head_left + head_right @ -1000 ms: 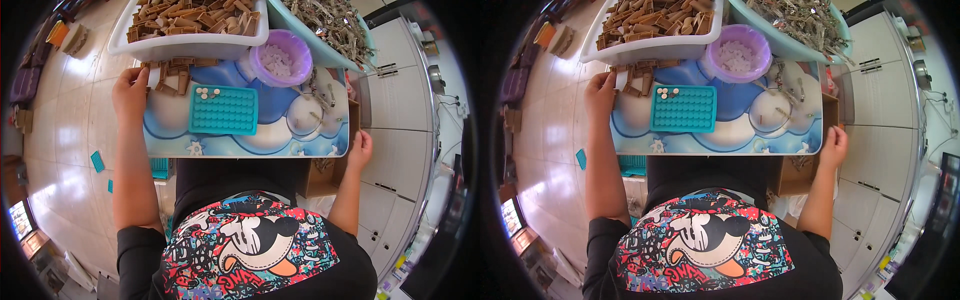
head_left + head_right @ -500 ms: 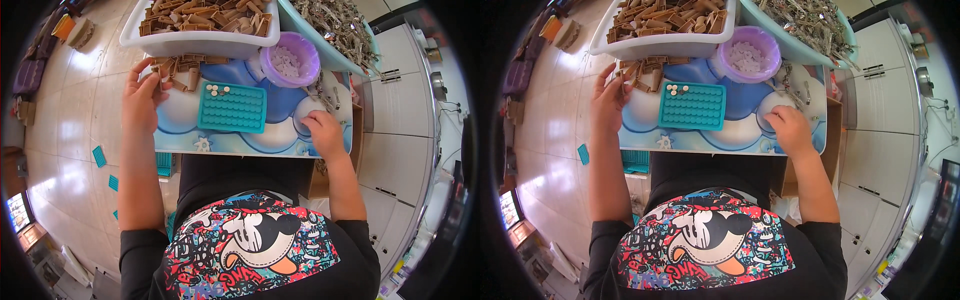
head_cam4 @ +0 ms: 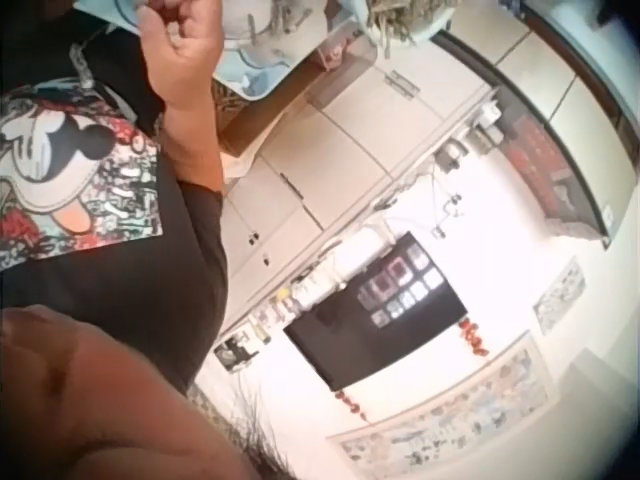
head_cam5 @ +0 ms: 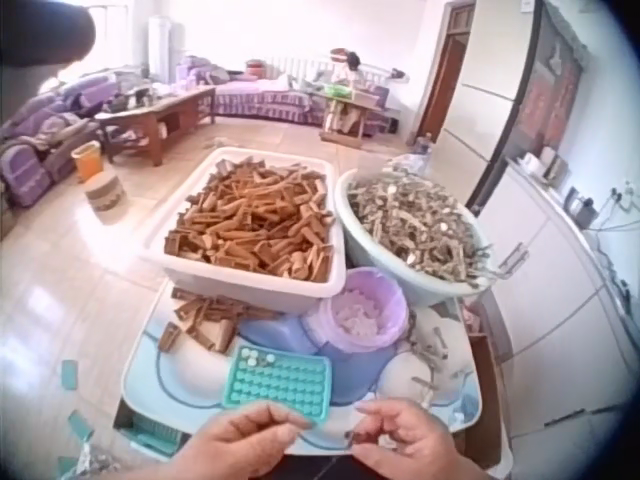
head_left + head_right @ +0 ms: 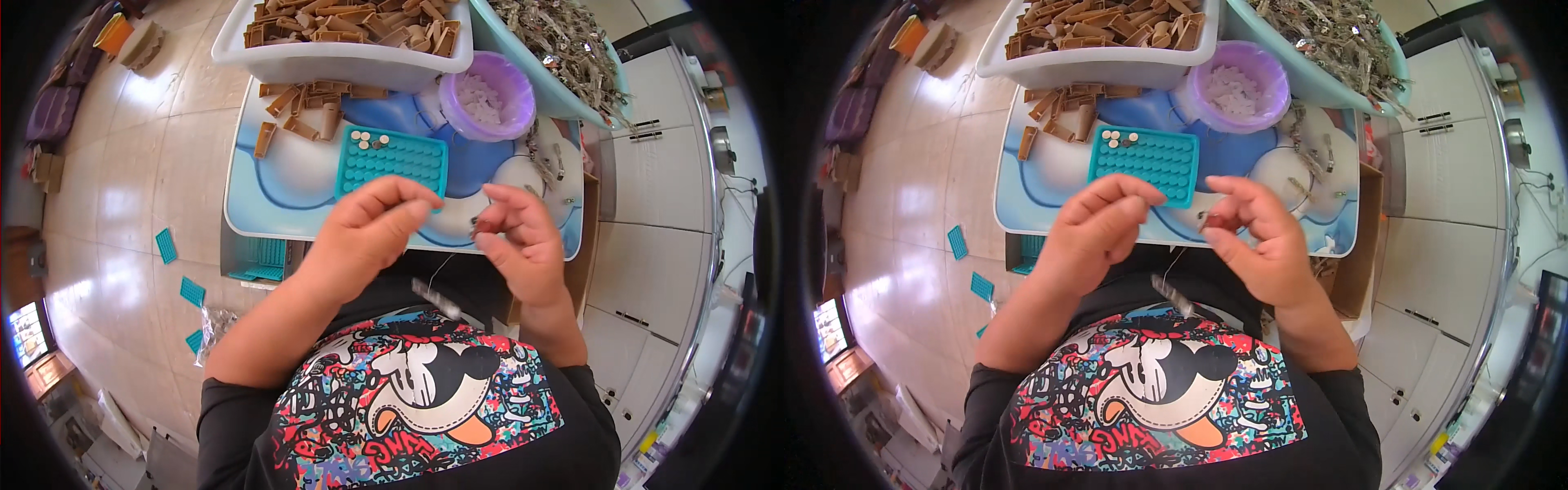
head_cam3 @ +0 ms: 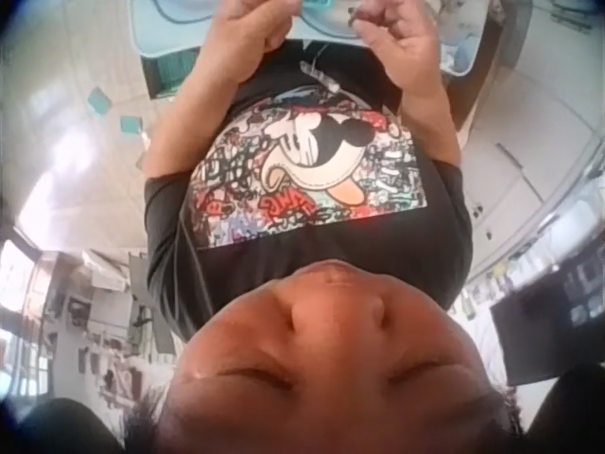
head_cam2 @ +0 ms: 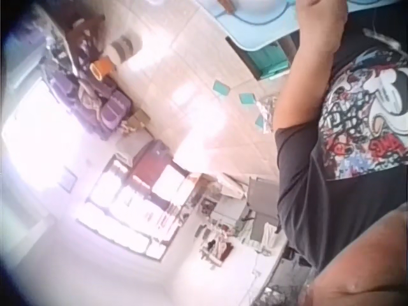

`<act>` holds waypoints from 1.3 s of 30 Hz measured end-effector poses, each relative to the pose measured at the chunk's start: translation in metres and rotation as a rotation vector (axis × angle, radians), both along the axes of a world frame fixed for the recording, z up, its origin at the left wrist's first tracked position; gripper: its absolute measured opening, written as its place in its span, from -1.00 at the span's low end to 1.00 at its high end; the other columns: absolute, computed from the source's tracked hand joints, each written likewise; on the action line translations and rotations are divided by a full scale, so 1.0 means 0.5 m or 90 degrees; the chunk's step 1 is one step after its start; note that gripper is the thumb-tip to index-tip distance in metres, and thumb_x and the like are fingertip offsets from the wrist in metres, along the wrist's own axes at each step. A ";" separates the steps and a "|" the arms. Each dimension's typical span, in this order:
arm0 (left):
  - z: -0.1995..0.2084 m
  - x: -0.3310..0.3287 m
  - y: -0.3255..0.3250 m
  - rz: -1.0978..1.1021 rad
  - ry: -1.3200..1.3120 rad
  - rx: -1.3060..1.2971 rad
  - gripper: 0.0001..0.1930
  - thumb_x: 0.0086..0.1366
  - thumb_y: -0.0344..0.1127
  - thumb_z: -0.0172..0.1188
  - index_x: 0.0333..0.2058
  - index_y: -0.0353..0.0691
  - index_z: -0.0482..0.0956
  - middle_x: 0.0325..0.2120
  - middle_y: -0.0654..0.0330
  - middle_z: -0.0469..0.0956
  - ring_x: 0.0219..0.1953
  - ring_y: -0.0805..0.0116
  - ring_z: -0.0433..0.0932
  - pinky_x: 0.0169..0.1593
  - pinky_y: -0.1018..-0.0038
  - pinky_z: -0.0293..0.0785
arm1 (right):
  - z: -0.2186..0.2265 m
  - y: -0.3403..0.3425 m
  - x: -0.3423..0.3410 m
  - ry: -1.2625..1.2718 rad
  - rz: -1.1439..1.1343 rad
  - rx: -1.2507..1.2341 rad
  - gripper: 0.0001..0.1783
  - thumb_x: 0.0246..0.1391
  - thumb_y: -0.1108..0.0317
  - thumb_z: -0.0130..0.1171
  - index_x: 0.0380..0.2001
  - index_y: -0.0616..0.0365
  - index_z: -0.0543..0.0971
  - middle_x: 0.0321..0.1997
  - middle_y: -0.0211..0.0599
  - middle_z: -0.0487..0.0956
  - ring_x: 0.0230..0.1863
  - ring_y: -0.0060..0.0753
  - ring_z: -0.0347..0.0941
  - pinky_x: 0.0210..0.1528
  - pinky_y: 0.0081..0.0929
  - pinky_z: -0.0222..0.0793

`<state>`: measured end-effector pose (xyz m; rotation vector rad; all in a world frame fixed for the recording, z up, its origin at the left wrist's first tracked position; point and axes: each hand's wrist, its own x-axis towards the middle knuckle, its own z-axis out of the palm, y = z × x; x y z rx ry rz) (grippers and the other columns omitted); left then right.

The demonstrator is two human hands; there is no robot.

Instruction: The person assembles small components by hand, inserting plastic components into cardboard sleeves.

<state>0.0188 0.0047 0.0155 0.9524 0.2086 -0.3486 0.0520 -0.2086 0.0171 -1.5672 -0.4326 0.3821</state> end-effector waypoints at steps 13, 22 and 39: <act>-0.048 -0.027 -0.011 0.010 0.080 -0.011 -0.85 0.23 -0.29 0.19 -0.37 -0.24 0.48 -0.53 0.42 0.42 -0.54 0.74 0.26 -0.52 0.74 0.14 | -0.039 0.064 -0.029 -0.054 -0.004 -0.039 -0.42 -0.01 0.57 0.18 0.11 0.22 0.27 -0.41 -0.35 0.54 -0.35 -0.62 0.46 -0.27 -0.66 0.34; -0.059 -0.035 -0.005 0.005 -0.028 0.151 -0.81 0.31 -0.30 0.02 -0.19 -0.26 0.48 -0.46 0.37 0.41 -0.58 0.69 0.28 -0.56 0.72 0.15 | -0.022 0.071 0.005 -0.348 0.013 -0.238 -0.93 -0.06 0.54 0.19 -0.44 0.21 0.51 -0.50 -0.25 0.55 -0.48 -0.33 0.48 -0.45 -0.46 0.36; -0.069 -0.032 0.018 0.049 0.113 -0.002 -0.64 0.28 -0.39 0.07 0.02 -0.39 0.36 -0.22 0.16 0.53 -0.29 0.49 0.53 -0.29 0.60 0.53 | -0.060 0.123 0.001 -0.283 0.046 -0.096 -0.91 -0.05 0.51 0.14 -0.45 0.17 0.44 -0.30 -0.25 0.46 -0.25 -0.24 0.38 -0.15 -0.42 0.28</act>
